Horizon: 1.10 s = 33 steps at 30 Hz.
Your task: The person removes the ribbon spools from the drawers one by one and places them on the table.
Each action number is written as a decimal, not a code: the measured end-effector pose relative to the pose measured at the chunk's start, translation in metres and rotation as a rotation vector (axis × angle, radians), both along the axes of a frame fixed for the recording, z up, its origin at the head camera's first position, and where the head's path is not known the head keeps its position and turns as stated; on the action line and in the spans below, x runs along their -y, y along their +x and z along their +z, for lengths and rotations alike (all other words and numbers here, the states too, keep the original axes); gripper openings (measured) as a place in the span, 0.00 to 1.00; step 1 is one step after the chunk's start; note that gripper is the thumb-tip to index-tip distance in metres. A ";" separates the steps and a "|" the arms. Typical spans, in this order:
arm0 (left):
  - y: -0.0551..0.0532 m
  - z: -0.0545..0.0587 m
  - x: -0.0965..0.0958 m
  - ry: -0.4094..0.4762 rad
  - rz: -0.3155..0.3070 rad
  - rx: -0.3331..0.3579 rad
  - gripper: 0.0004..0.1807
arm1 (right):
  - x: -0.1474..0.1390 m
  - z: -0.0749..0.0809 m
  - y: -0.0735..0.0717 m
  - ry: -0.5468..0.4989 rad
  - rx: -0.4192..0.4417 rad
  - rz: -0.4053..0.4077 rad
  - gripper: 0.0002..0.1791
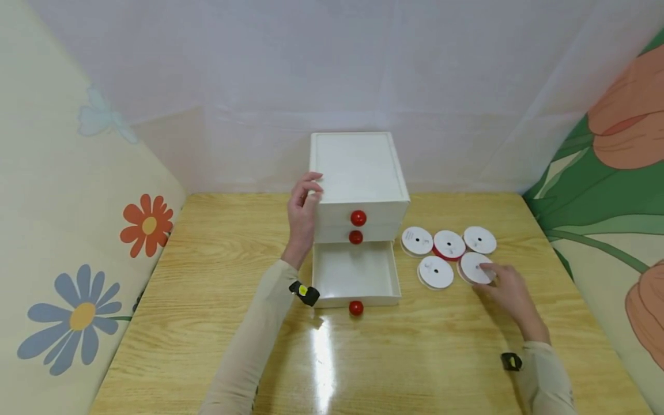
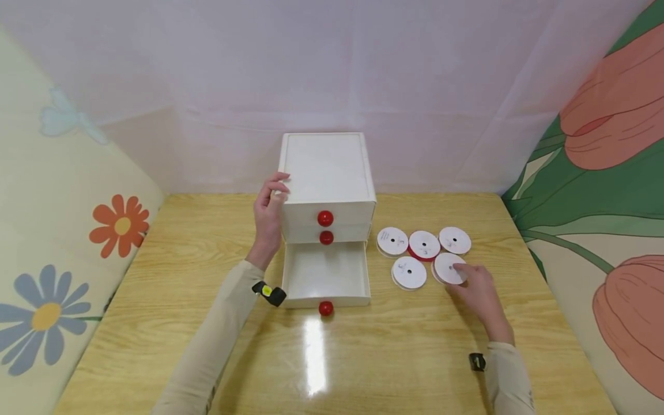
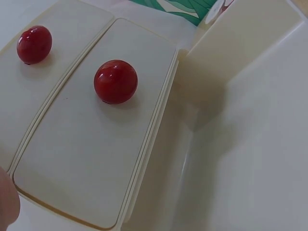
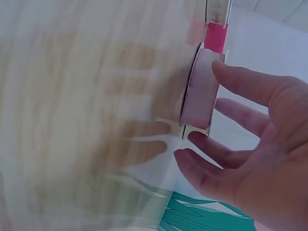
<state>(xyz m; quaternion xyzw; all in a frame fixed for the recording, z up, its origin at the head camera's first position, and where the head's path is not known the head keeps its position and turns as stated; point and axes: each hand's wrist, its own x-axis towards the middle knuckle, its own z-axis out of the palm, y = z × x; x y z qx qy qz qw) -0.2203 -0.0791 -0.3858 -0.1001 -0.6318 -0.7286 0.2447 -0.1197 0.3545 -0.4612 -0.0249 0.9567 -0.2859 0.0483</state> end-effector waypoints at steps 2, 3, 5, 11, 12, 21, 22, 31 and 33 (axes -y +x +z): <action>0.000 0.000 0.000 -0.001 0.003 0.003 0.08 | 0.000 0.001 0.000 0.002 0.036 0.004 0.30; 0.000 0.000 0.000 -0.002 0.005 0.006 0.08 | 0.000 0.001 -0.001 0.005 0.039 0.008 0.30; 0.000 0.000 0.000 -0.010 0.010 0.010 0.09 | 0.000 0.002 -0.002 0.015 0.037 0.014 0.29; -0.001 -0.001 0.000 0.011 0.003 -0.018 0.08 | 0.016 0.015 0.002 0.031 -0.091 0.012 0.25; -0.002 -0.001 0.000 0.018 0.001 -0.027 0.07 | 0.022 0.019 0.004 0.025 -0.145 0.021 0.24; 0.000 0.002 -0.002 0.049 -0.006 -0.036 0.10 | 0.080 0.042 0.023 -0.076 -0.414 0.188 0.12; 0.000 0.002 -0.002 0.046 -0.006 -0.032 0.10 | 0.087 0.043 0.025 -0.092 -0.412 0.212 0.11; 0.000 0.001 -0.001 0.020 -0.008 -0.007 0.11 | 0.142 0.047 0.044 -0.228 -0.311 0.388 0.08; -0.001 0.001 -0.001 0.022 -0.009 -0.018 0.11 | 0.151 0.047 0.048 -0.264 -0.260 0.429 0.07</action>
